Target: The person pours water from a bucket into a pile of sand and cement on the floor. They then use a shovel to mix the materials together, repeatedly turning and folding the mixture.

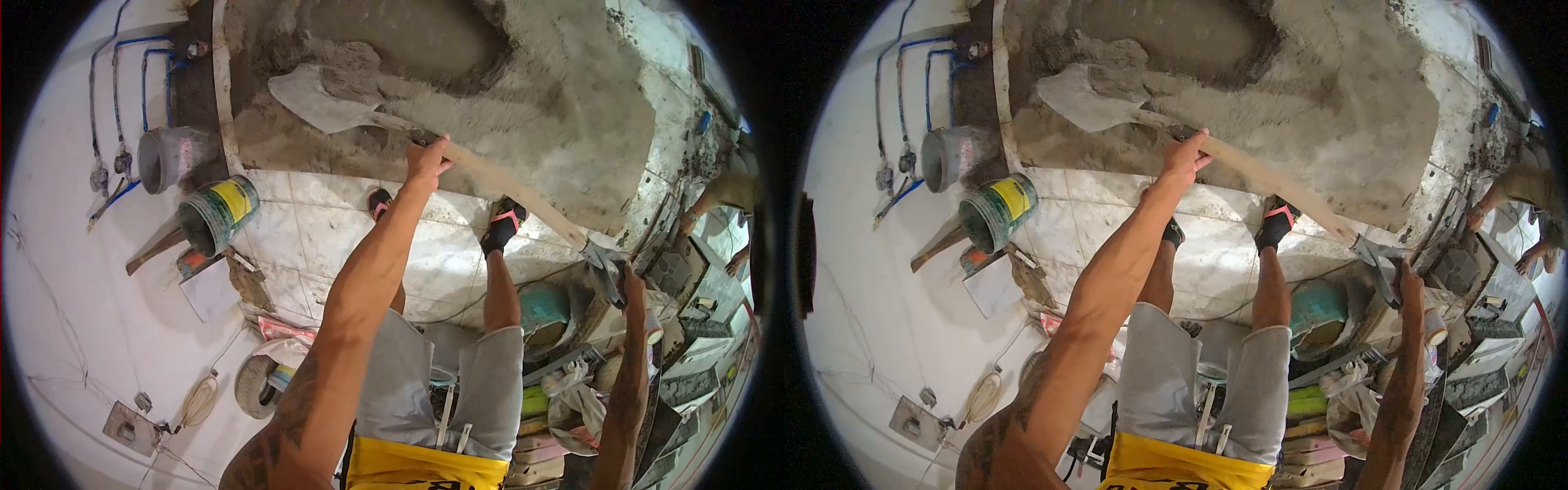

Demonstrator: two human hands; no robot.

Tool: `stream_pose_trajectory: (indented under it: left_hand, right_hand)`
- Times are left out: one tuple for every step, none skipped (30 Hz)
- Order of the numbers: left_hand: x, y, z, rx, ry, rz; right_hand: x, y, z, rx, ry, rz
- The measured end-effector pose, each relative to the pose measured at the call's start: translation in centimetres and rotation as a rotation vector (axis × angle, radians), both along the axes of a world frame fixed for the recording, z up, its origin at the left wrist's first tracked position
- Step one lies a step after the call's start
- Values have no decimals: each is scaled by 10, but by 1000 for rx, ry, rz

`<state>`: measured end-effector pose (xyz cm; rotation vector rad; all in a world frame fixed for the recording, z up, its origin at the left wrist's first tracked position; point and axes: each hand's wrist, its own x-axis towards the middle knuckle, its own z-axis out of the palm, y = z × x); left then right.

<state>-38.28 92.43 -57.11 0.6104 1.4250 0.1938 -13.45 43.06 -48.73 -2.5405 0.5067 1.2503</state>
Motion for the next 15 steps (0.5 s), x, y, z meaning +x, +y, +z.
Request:
stream_pose_trajectory:
  left_hand:
    - [4, -4, 0, 7, 13, 2]
    - [7, -8, 0, 12, 20, -15]
    - [10, -13, 0, 16, 28, -34]
    - [13, -17, 0, 20, 35, -52]
    - [17, -21, 1, 27, 30, -63]
    - [20, -27, 3, 33, 26, -73]
    - [22, -34, 6, 39, 23, -83]
    - [26, -39, 11, 53, 21, -100]
    - [32, -44, 19, 67, 18, -118]
    - [36, -48, 25, 81, 14, -137]
    - [38, -53, 26, 95, 31, -142]
    - [40, -57, 27, 110, 48, -146]
    - [40, -61, 29, 126, 67, -152]
    - [40, -64, 36, 139, 75, -156]
    - [40, -67, 46, 155, 81, -162]
  right_hand:
    - [0, -7, -1, -6, 2, -15]
    - [0, -16, -2, -14, 5, -31]
    - [2, -26, -1, -61, -2, 10]
    - [4, -36, -1, -108, -9, 50]
    - [5, -38, 3, -154, -18, 92]
    - [5, -43, 8, -143, 30, 63]
    - [6, -47, 14, -131, 78, 34]
    - [5, -51, 21, -120, 125, 4]
    - [8, -76, 14, -43, 214, 319]
    - [14, -120, -4, 36, 301, 633]
    - [12, -128, 0, 118, 385, 947]
    - [8, -137, 6, 132, 527, 534]
    - [1, -146, 13, 146, 652, 114]
    - [-8, -136, 29, 159, 757, -312]
    - [-20, -112, 51, 35, 707, -554]
